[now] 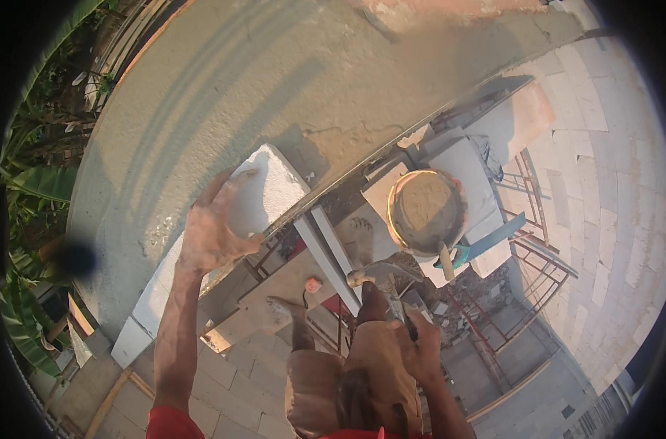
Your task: The person scoops mortar from a bucket and applies it to a curved wall edge. They place white brick trim pieces onto the mortar, adjust their position, and tap them into place with a hammer. The person repeats this process for multiple trim pieces along the wall.
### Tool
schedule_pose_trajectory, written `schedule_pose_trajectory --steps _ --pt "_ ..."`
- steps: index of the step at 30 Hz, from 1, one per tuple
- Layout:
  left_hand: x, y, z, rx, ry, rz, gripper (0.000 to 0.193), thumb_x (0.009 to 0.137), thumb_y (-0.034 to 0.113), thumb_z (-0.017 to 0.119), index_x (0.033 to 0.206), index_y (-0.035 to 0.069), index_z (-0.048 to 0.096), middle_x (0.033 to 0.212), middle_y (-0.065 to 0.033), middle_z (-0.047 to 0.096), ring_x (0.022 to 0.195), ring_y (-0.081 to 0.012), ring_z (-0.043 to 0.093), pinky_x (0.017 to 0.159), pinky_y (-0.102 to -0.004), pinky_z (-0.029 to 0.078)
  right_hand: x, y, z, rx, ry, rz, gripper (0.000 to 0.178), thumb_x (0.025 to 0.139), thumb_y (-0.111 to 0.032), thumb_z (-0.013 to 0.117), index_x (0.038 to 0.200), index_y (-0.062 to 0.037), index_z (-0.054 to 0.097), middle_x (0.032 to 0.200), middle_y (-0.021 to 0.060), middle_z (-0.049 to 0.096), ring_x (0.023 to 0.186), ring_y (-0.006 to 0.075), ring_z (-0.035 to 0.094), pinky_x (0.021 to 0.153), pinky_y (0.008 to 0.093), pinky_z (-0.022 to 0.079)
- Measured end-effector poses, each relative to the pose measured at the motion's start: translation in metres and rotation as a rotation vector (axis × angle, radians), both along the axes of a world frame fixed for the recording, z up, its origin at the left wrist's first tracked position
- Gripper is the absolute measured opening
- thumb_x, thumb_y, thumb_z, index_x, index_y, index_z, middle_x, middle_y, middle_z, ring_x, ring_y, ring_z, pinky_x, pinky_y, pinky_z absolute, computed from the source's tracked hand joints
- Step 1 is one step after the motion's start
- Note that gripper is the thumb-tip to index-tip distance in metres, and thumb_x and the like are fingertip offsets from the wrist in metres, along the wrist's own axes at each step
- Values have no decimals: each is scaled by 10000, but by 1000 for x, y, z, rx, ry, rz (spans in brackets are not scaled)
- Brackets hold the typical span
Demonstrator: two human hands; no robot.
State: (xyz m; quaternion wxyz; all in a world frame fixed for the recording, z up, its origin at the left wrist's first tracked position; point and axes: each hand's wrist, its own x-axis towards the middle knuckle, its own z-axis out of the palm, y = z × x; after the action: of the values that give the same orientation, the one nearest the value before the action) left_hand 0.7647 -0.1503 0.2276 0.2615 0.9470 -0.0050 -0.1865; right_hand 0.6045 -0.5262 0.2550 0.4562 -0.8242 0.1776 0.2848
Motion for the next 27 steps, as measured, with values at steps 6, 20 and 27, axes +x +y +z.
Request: schedule_pose_trajectory --steps 6,20,27 --pt "-1 2 -3 -59 -56 8 915 564 210 875 1432 220 589 1514 -204 525 1270 -433 622 1056 -502 563 2 -6 2 -37 28 53 289 971 -161 683 1179 39 686 790 144 644 690 146 532 655 327 491" --pt "6 13 7 -182 -14 53 519 940 259 734 1442 224 606 1492 -154 562 1292 -397 620 1079 -549 535 7 7 2 -25 42 61 340 961 -151 681 1237 47 668 829 172 690 721 149 608 693 336 525" --pt "37 -23 -3 -92 -140 -125 408 981 189 657 1389 203 660 1529 -118 521 1360 -376 555 1143 -528 458 2 3 0 -22 66 37 326 965 -116 683 1246 49 663 860 188 720 730 144 644 718 340 546"
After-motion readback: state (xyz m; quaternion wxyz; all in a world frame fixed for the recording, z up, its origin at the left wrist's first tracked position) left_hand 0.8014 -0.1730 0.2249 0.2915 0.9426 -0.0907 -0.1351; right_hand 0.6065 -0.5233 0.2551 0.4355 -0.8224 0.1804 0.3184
